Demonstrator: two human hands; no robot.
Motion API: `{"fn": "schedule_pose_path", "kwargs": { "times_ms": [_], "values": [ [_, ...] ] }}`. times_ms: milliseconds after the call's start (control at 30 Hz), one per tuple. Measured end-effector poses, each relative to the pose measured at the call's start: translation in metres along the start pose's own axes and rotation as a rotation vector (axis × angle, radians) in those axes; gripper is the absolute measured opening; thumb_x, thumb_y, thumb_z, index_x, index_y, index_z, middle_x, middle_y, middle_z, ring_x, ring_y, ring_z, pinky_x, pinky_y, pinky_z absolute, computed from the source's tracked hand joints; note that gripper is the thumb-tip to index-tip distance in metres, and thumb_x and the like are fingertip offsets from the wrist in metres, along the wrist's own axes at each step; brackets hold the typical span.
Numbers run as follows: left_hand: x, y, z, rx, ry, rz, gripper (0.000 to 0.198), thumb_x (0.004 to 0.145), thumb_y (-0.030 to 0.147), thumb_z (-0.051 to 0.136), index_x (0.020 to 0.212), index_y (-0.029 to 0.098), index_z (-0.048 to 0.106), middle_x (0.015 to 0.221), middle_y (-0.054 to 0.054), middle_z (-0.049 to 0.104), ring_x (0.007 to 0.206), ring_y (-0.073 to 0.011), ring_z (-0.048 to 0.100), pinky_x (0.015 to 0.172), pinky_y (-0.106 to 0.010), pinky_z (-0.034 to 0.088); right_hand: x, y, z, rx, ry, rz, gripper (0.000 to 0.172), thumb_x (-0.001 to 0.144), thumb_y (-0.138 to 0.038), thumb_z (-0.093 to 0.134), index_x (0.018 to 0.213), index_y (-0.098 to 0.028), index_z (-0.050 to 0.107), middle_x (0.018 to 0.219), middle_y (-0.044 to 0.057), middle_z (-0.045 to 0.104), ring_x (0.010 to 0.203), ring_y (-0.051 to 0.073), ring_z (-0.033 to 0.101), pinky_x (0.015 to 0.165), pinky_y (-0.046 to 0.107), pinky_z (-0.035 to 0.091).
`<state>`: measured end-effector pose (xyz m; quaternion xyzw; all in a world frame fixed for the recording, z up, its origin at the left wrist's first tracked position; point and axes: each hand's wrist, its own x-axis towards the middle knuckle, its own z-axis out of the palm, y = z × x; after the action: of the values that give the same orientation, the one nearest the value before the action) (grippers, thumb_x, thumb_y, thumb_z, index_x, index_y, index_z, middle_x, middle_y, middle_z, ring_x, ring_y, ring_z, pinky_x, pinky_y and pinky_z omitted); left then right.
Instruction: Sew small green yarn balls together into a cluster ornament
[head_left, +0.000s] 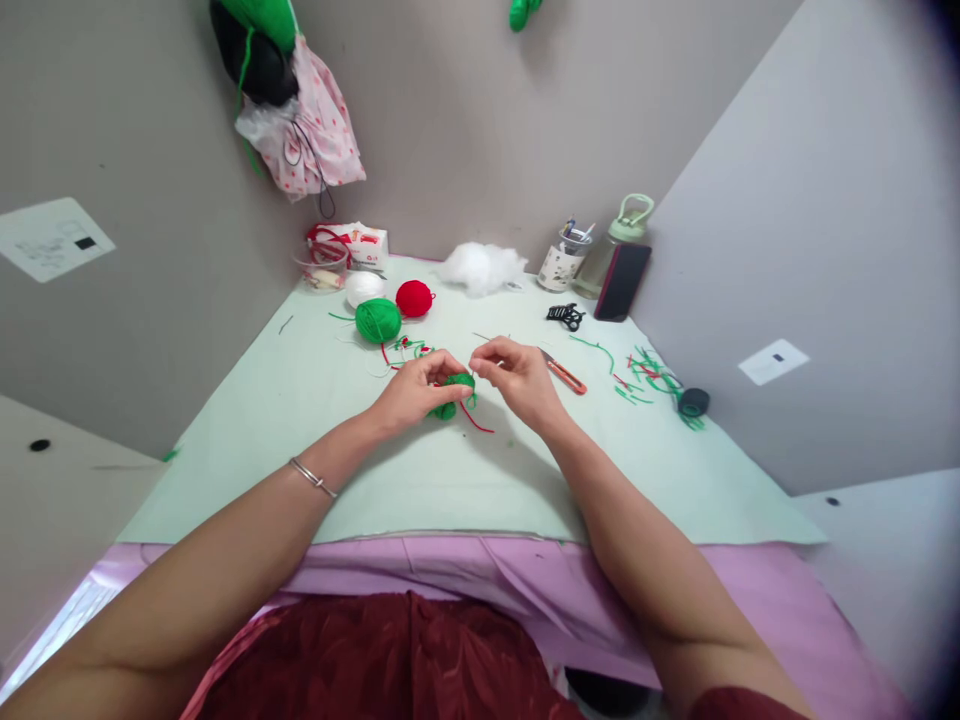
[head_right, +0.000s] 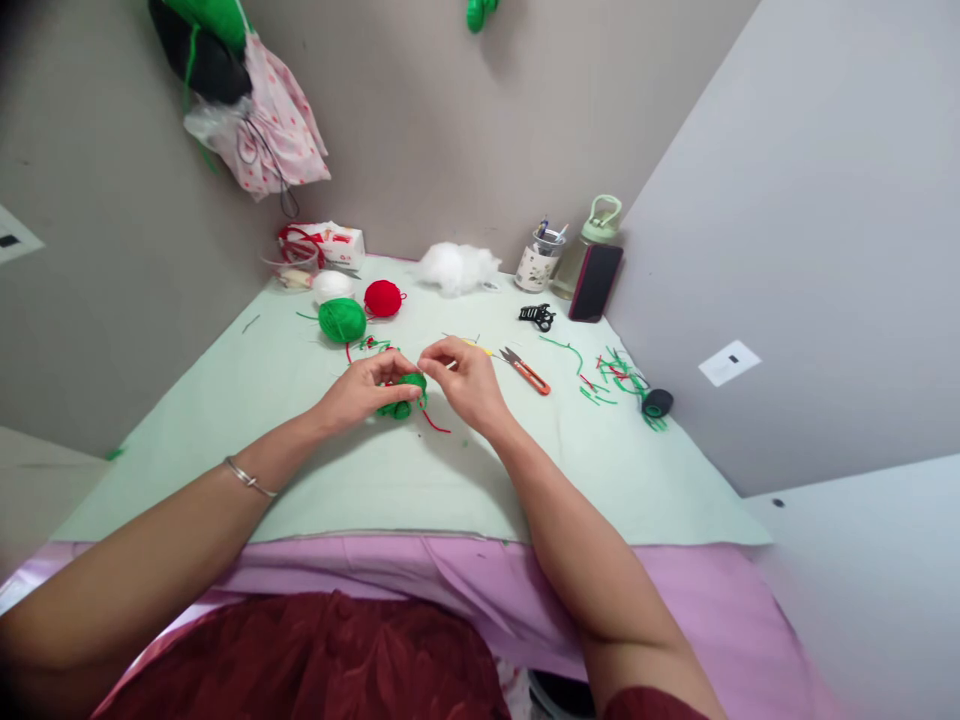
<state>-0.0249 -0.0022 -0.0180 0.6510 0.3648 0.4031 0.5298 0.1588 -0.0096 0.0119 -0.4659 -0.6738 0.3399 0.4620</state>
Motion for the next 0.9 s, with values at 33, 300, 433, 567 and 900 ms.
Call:
{"fn": "schedule_pose_path", "kwargs": {
  "times_ms": [33, 300, 433, 567, 900],
  "values": [
    [-0.001, 0.001, 0.000, 0.009, -0.016, -0.010, 0.031, 0.072, 0.038, 0.078, 0.088, 0.016, 0.064, 0.078, 0.000, 0.062, 0.070, -0.0133, 0.054, 0.065, -0.027, 0.042, 0.001, 0.000, -0.001, 0.052, 0.023, 0.025, 0.012, 0.078, -0.028, 0.070, 0.075, -0.017, 0.067, 0.073, 0.001, 0.064, 0.065, 0.012, 0.054, 0.058, 0.025, 0.040],
    [-0.001, -0.004, 0.002, -0.124, -0.194, -0.007, 0.031, 0.078, 0.039, 0.076, 0.097, 0.018, 0.063, 0.094, -0.003, 0.069, 0.082, -0.0146, 0.062, 0.073, -0.027, 0.046, 0.003, 0.002, -0.001, 0.490, -0.174, 0.293, 0.040, 0.074, -0.051, 0.076, 0.080, -0.021, 0.051, 0.063, -0.004, 0.062, 0.043, 0.007, 0.047, 0.042, 0.021, 0.029],
    [-0.003, -0.002, 0.006, -0.061, -0.243, -0.052, 0.032, 0.070, 0.037, 0.081, 0.090, 0.017, 0.066, 0.080, -0.001, 0.066, 0.070, -0.0129, 0.058, 0.063, -0.025, 0.043, 0.011, 0.013, -0.012, 0.566, 0.024, 0.236, 0.041, 0.071, -0.048, 0.080, 0.078, -0.020, 0.050, 0.055, -0.010, 0.048, 0.039, 0.002, 0.026, 0.041, 0.020, 0.019],
    [-0.004, -0.001, 0.004, -0.050, -0.213, -0.077, 0.034, 0.075, 0.042, 0.077, 0.097, 0.017, 0.067, 0.079, -0.002, 0.066, 0.068, -0.0131, 0.058, 0.061, -0.026, 0.043, 0.013, 0.019, -0.018, 0.513, -0.001, 0.267, 0.039, 0.074, -0.050, 0.077, 0.079, -0.020, 0.052, 0.058, -0.007, 0.055, 0.040, 0.003, 0.029, 0.042, 0.021, 0.016],
    [-0.001, -0.001, -0.002, -0.230, -0.132, -0.140, 0.033, 0.078, 0.041, 0.076, 0.097, 0.018, 0.064, 0.086, -0.005, 0.070, 0.081, -0.0173, 0.068, 0.074, -0.031, 0.052, 0.007, 0.023, -0.026, -0.505, -0.126, 0.098, 0.024, 0.093, -0.029, 0.054, 0.074, -0.019, 0.066, 0.065, 0.001, 0.064, 0.058, 0.013, 0.053, 0.060, 0.027, 0.034]
  ]
}}
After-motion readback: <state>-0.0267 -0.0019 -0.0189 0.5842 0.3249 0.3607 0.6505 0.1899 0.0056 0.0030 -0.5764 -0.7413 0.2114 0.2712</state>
